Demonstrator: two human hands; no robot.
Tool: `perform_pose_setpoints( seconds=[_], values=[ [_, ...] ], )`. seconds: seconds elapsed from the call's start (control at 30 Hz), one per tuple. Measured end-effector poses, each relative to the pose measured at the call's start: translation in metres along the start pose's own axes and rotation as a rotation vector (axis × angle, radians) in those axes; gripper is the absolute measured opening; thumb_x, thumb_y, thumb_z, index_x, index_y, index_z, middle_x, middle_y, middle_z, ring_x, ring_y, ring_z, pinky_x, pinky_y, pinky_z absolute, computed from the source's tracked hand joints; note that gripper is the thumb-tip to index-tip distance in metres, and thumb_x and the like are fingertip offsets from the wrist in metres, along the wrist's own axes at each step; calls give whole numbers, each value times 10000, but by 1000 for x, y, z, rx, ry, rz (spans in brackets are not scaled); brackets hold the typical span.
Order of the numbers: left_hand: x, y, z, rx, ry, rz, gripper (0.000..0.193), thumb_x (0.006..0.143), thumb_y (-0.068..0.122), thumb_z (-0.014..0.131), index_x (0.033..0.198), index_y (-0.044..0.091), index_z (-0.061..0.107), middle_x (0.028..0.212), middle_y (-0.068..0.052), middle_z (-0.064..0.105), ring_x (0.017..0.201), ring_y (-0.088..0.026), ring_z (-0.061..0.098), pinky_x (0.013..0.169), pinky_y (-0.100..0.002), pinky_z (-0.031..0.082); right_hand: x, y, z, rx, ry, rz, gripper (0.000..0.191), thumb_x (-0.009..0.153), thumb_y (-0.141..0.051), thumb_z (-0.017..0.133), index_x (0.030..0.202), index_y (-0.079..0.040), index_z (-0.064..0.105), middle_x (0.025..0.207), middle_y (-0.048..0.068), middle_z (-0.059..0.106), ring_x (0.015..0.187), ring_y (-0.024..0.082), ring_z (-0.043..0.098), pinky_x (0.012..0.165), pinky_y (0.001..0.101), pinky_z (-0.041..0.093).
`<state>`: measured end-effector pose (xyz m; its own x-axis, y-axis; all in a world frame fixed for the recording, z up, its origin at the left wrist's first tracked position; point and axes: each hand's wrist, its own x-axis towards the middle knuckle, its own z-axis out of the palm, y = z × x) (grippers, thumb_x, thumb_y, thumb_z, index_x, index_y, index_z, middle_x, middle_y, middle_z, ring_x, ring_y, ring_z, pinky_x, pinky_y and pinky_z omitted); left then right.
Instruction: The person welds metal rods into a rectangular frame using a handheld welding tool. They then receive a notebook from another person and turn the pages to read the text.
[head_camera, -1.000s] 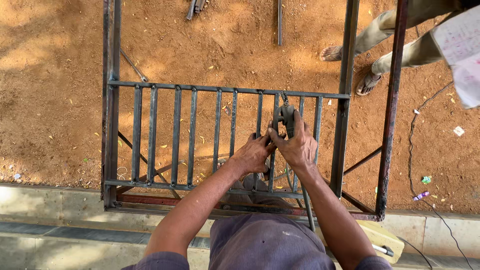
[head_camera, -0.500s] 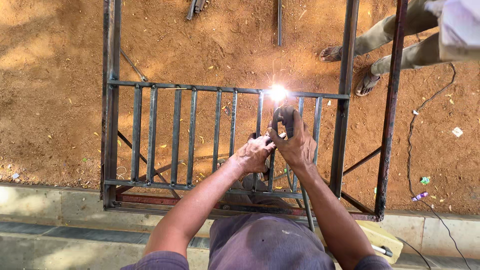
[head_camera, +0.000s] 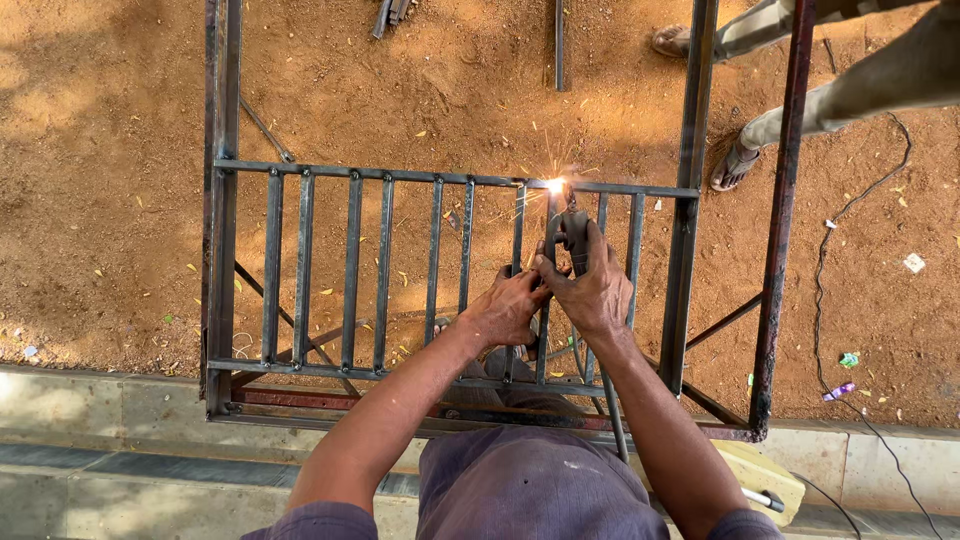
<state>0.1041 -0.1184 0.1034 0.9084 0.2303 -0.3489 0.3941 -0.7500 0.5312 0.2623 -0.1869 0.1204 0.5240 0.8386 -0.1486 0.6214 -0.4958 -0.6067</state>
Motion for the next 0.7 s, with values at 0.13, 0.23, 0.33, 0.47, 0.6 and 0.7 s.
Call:
perform_pose_setpoints(
  seconds=[0.13,0.23,0.33,0.47,0.6,0.7],
  values=[
    [0,0,-5,-91,-8,10,922,673,187,861,1502,118,464,1290,-141,554,1147,-292,605,991,-405,571,0,-1,-4,84,111,-96,997,812,-434,877,1518,80,395,1206,252,638,1086,337,706,866,460,626],
    [0,1,-8,-77,-37,3,997,683,144,852,1548,159,357,1302,-156,554,1156,-312,608,1055,-492,482,-3,-2,-9,93,101,-83,1002,817,-438,885,1528,66,388,1222,232,638,1117,339,690,877,473,619],
    [0,3,-9,-81,-33,5,1083,694,101,842,1595,199,250,1313,-172,554,1166,-331,610,1119,-579,393,-10,-4,-18,205,184,-111,963,836,-421,882,1503,70,393,1209,224,633,1091,353,672,861,481,614],
    [3,7,-12,-92,-92,-44,1212,708,44,830,1657,253,107,1328,-193,555,1178,-357,614,1203,-694,274,-29,-9,-36,197,189,102,778,857,-423,824,1402,5,470,1058,163,648,883,284,682,699,446,635],
    [2,7,-13,-130,-8,32,1407,596,171,979,1588,326,-6,1628,-353,202,1247,-419,535,1126,-711,241,-58,-15,-60,804,161,594,587,879,-376,736,1352,-87,543,876,101,658,636,238,615,553,428,564],
    [3,4,-14,-130,-74,-10,1396,668,152,925,1704,311,3,1557,-232,450,1300,-372,588,1190,-670,345,-97,-15,-71,1258,166,601,482,930,-340,703,1280,-70,510,844,71,612,653,177,622,558,366,578]
  ],
)
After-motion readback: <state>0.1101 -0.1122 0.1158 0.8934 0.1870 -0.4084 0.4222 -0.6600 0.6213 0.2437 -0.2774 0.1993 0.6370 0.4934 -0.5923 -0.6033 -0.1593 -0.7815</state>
